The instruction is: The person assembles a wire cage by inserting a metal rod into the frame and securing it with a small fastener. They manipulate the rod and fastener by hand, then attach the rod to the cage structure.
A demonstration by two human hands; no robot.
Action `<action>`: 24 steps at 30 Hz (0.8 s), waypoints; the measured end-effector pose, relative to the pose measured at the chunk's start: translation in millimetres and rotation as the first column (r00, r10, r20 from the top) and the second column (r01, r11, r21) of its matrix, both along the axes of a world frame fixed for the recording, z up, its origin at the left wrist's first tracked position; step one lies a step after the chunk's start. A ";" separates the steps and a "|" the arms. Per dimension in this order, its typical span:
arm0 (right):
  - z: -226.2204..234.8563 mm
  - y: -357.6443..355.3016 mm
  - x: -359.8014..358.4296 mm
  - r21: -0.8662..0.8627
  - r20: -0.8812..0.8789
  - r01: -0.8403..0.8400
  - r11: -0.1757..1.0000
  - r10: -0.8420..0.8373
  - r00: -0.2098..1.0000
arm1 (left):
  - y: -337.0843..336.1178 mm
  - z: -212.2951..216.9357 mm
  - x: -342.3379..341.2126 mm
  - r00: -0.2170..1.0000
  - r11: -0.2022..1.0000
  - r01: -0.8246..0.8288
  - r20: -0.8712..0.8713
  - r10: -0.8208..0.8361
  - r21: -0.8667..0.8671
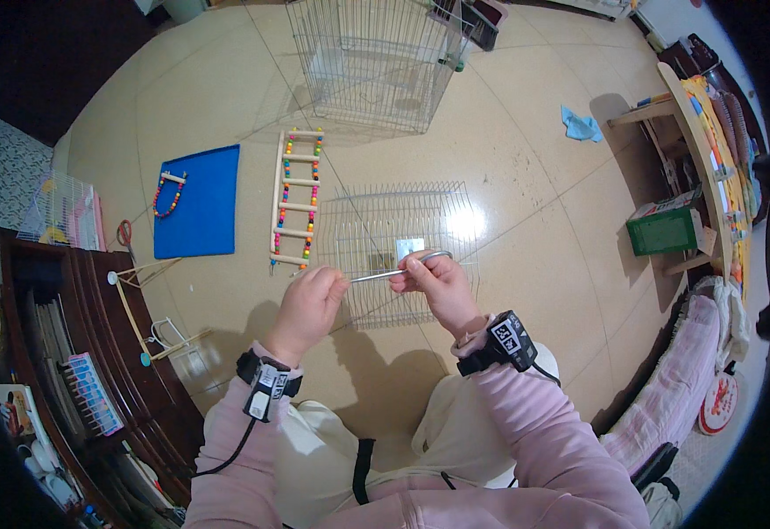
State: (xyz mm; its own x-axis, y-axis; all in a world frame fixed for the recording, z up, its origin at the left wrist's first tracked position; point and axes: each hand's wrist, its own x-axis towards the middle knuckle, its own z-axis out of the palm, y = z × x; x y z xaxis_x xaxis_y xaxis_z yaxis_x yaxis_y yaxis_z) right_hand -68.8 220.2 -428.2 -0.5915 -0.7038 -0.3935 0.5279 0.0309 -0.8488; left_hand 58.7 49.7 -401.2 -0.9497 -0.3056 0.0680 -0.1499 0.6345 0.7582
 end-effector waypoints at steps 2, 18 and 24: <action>-0.1 -1.1 0.1 -0.022 -0.011 0.005 1.000 -0.006 1.000 | 2.0 0.3 0.5 0.994 0.972 -0.086 0.082 0.069 0.220; -3.4 -1.8 2.8 -0.061 -0.186 -0.008 0.998 -0.004 0.983 | -3.8 -0.4 -2.4 0.876 0.286 -0.448 0.480 -0.052 0.847; -4.8 -3.6 1.9 0.004 -0.046 0.026 1.000 -0.026 0.999 | 3.2 0.4 -0.6 0.960 0.819 -0.212 0.269 0.073 0.534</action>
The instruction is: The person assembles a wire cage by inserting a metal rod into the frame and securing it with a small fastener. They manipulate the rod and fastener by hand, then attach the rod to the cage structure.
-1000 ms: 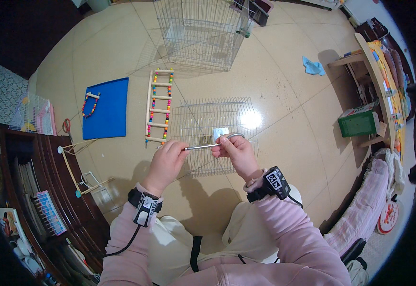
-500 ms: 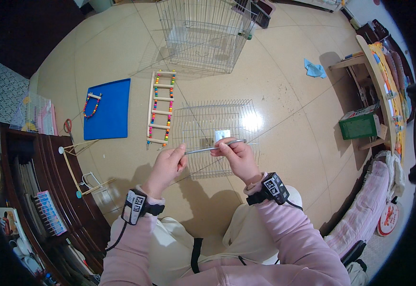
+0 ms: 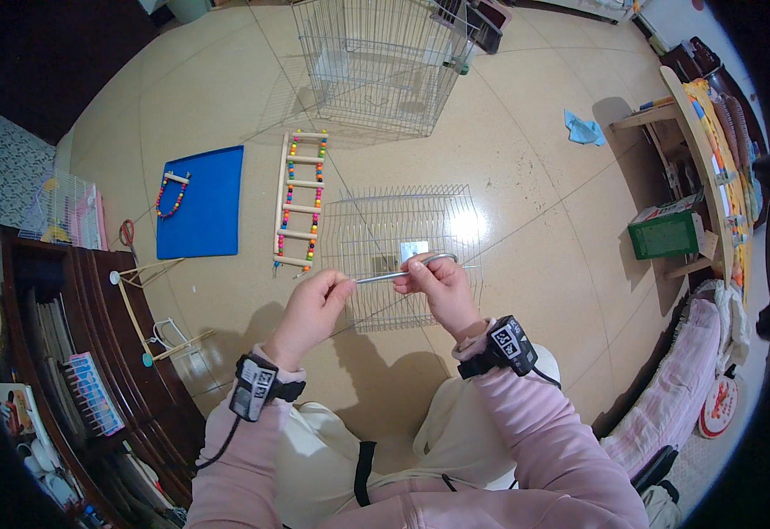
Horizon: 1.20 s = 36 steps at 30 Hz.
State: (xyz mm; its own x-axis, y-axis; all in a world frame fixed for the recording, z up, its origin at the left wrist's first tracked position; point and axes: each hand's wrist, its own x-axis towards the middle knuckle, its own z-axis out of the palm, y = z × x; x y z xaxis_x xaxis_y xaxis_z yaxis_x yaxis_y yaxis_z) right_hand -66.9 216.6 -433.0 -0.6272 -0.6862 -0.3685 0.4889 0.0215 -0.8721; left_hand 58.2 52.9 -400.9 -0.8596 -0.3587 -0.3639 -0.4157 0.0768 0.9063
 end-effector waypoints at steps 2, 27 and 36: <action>0.9 -0.9 -0.2 0.012 0.049 0.009 1.000 -0.010 0.999 | -0.7 3.6 2.9 0.996 0.964 0.060 -0.053 -0.076 -0.261; 1.3 2.7 -2.5 0.054 0.093 0.009 0.998 -0.014 0.996 | 1.9 9.1 0.8 0.978 0.885 0.109 -0.113 -0.178 -0.453; -0.3 3.8 -2.6 -0.064 -0.040 0.019 0.998 -0.021 0.999 | 6.2 3.2 -1.2 0.990 0.960 0.089 -0.083 -0.115 -0.264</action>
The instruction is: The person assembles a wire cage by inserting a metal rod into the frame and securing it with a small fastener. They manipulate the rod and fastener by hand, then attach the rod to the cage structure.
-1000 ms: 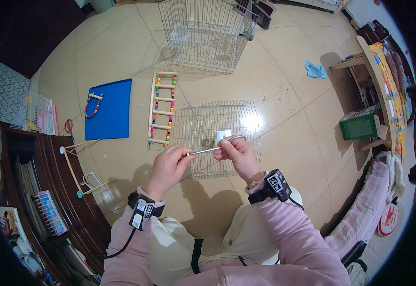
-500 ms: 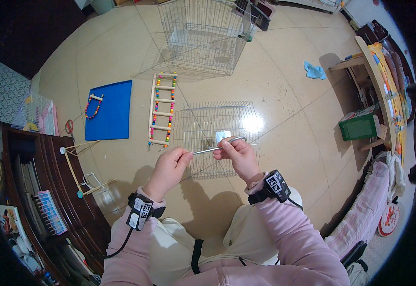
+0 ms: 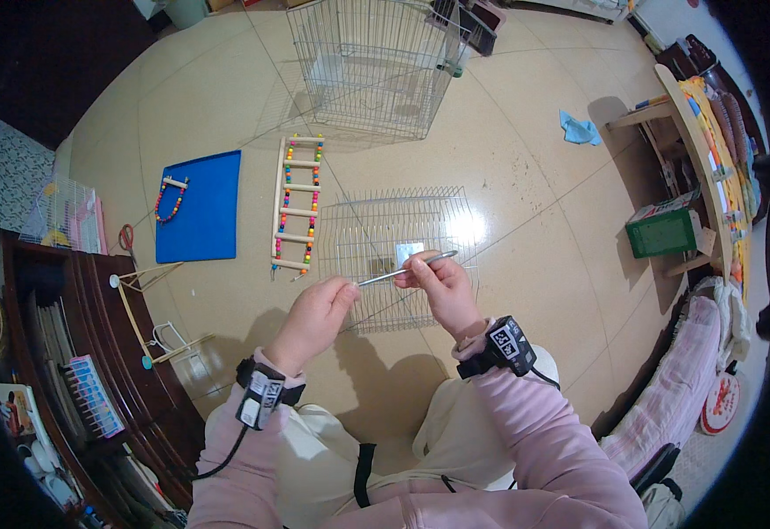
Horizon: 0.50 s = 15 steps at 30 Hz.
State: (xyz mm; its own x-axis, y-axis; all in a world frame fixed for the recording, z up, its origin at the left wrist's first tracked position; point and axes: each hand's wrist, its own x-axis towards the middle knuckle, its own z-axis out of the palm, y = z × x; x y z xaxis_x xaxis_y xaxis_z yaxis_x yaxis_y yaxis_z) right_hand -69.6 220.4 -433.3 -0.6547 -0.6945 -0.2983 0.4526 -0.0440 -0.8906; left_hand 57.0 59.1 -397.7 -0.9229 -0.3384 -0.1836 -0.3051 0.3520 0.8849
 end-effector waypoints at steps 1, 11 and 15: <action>-0.1 -0.1 0.2 -0.047 -0.028 -0.002 0.999 0.001 1.000 | -0.8 -1.4 0.2 0.999 0.987 -0.011 0.054 0.003 0.160; 3.2 -1.7 -2.4 0.080 0.010 -0.018 0.997 0.017 1.000 | -2.8 2.5 1.8 0.989 0.989 0.142 0.031 -0.141 -0.032; 3.4 -2.4 -5.9 0.140 0.111 -0.056 0.989 0.040 0.993 | -2.3 0.4 -1.1 0.976 0.918 0.185 -0.044 -0.213 -0.350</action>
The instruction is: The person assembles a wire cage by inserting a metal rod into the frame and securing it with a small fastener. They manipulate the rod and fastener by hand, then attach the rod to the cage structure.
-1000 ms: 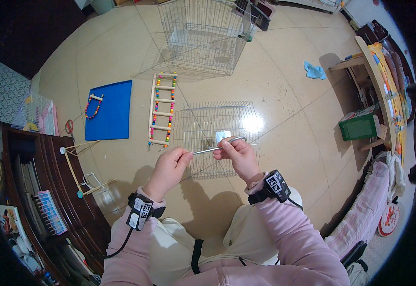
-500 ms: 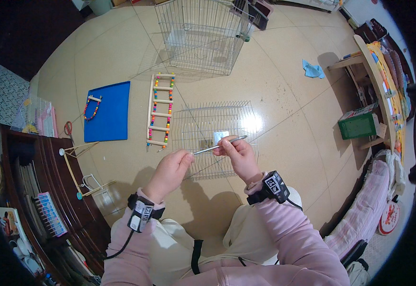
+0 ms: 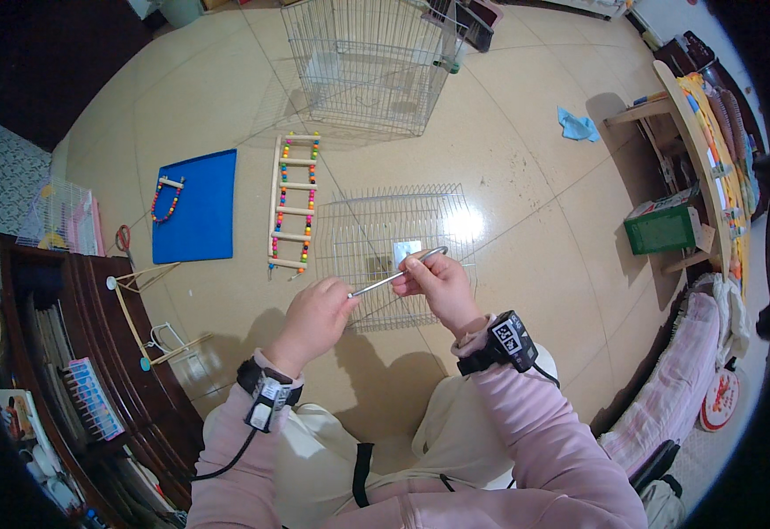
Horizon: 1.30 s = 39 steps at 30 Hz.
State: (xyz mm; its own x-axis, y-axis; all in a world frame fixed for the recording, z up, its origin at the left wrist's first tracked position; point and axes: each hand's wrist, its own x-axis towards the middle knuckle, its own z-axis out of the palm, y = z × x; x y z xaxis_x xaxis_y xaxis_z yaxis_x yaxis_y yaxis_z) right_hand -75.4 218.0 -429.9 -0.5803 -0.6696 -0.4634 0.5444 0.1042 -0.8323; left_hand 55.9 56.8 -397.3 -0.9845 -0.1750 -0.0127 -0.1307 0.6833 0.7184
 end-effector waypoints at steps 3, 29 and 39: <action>0.7 2.7 -1.8 0.035 0.040 -0.029 0.999 0.027 0.999 | 3.4 0.3 0.2 0.996 0.992 0.053 -0.061 -0.060 -0.112; 0.8 1.5 4.8 -0.084 -0.042 0.131 0.988 -0.135 0.990 | 11.7 6.5 -2.7 0.996 0.997 -0.078 -0.042 0.079 0.027; 3.6 -0.4 1.5 0.095 0.094 0.035 0.995 -0.044 0.995 | 6.0 4.1 1.9 0.992 0.993 0.033 -0.117 -0.046 -0.118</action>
State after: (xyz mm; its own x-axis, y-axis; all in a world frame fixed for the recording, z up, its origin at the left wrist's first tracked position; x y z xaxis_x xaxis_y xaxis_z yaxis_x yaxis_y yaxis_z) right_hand -73.9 217.6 -426.2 -0.5556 -0.5981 -0.5776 0.6264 0.1557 -0.7638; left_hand 57.8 62.8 -393.2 -0.9839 -0.1294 0.1232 -0.0201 0.7654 0.6432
